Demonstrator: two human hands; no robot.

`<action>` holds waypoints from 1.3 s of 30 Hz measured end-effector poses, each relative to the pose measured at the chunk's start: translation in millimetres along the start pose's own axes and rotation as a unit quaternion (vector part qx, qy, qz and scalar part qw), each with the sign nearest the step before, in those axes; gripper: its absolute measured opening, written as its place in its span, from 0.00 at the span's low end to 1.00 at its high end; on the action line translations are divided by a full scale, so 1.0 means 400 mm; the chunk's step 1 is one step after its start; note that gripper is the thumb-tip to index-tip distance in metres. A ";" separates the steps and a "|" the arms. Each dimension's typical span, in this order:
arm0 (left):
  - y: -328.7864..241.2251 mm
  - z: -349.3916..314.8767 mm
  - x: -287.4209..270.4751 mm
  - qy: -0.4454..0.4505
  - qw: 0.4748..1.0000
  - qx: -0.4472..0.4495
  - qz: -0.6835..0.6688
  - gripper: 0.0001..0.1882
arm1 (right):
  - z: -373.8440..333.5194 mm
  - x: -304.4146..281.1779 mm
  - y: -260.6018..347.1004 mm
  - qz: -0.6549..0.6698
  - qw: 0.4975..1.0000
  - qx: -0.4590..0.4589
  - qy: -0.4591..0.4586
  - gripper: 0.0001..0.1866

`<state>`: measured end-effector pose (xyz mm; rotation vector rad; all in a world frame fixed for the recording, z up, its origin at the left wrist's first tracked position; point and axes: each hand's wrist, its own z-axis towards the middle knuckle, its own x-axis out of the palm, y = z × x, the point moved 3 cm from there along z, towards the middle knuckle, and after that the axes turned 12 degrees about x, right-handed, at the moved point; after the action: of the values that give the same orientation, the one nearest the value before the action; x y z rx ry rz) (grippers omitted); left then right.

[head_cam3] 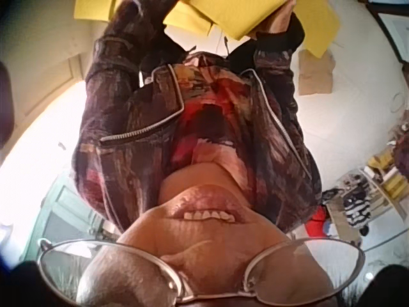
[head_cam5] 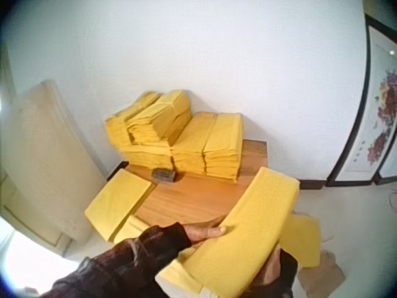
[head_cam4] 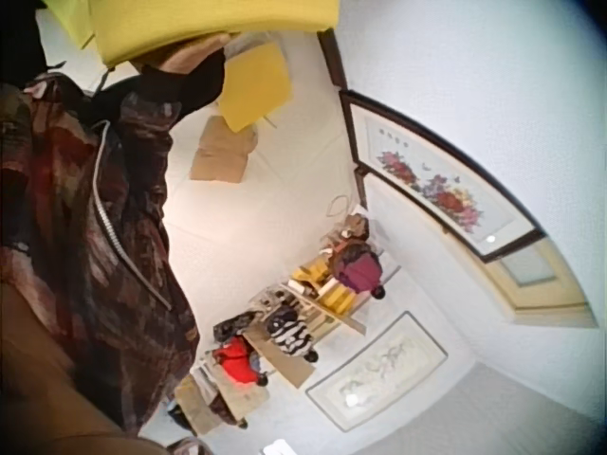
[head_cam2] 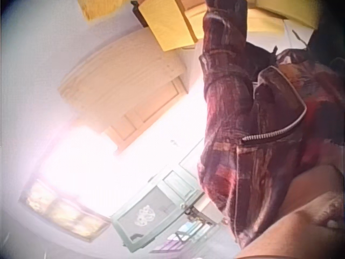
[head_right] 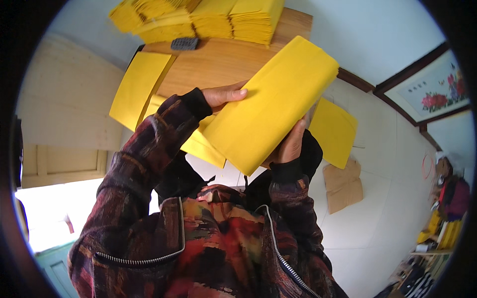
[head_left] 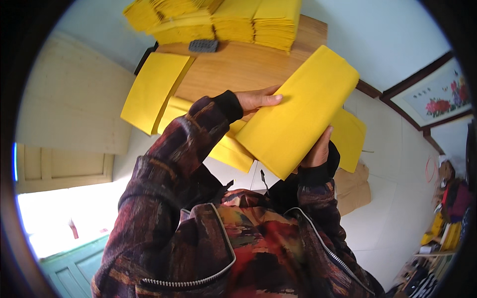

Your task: The person folds yellow paper sheets in half on a wooden table, aligns edges, and stacks the folded sheets into neat piles. The person occasionally lifts and repositions stacks to maintain alignment.

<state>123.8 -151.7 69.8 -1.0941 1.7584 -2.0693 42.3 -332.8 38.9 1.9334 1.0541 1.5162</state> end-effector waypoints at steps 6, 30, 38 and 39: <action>0.025 -0.029 0.013 -0.043 0.994 0.055 -0.082 0.45 | 0.014 0.012 -0.001 0.023 0.997 0.065 -0.019 0.38; 0.052 -0.106 0.008 -0.272 0.962 0.018 -0.025 0.36 | 0.088 -0.105 0.026 -0.146 0.989 -0.020 0.008 0.34; 0.058 -0.450 -0.008 -0.186 0.980 0.069 0.023 0.20 | 0.140 -0.195 -0.009 -0.100 0.990 -0.026 0.096 0.33; 0.098 -0.489 0.024 -0.190 0.981 0.028 0.003 0.19 | 0.139 -0.204 -0.016 -0.065 0.994 -0.009 0.085 0.33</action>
<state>-21.5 -19.1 35.3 -1.3569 1.5039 -1.7469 85.5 -388.6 -30.6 1.7107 1.2085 1.6319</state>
